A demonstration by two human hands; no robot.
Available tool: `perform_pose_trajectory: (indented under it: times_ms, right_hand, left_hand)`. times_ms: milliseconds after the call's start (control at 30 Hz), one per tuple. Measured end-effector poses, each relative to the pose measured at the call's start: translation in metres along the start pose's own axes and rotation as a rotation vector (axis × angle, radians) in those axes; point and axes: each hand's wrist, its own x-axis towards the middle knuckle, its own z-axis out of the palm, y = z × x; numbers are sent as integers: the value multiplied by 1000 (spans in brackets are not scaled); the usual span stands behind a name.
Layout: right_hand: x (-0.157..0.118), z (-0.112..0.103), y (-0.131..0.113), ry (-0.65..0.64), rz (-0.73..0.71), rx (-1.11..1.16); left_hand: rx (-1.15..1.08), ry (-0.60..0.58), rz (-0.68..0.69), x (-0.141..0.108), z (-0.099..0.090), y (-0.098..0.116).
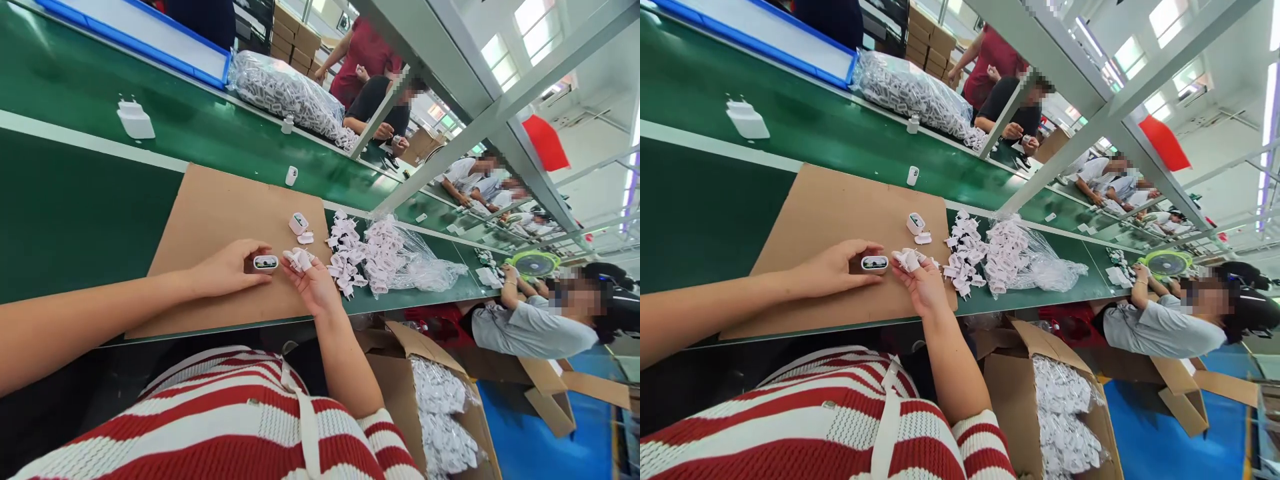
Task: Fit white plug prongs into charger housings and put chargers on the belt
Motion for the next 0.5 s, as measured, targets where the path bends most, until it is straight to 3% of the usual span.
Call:
perform_pose_trajectory:
  times_ms: [100,267,500]
  right_hand:
    - [4,3,3,18,-37,-23]
    - [7,14,10,104,-283,-307]
    - [-2,19,9,-5,-616,-1001]
  left_hand:
    - [32,36,52,-5,5,-5]
    - [-10,-2,114,-6,4,-11]
    - [-32,8,159,-7,6,-14]
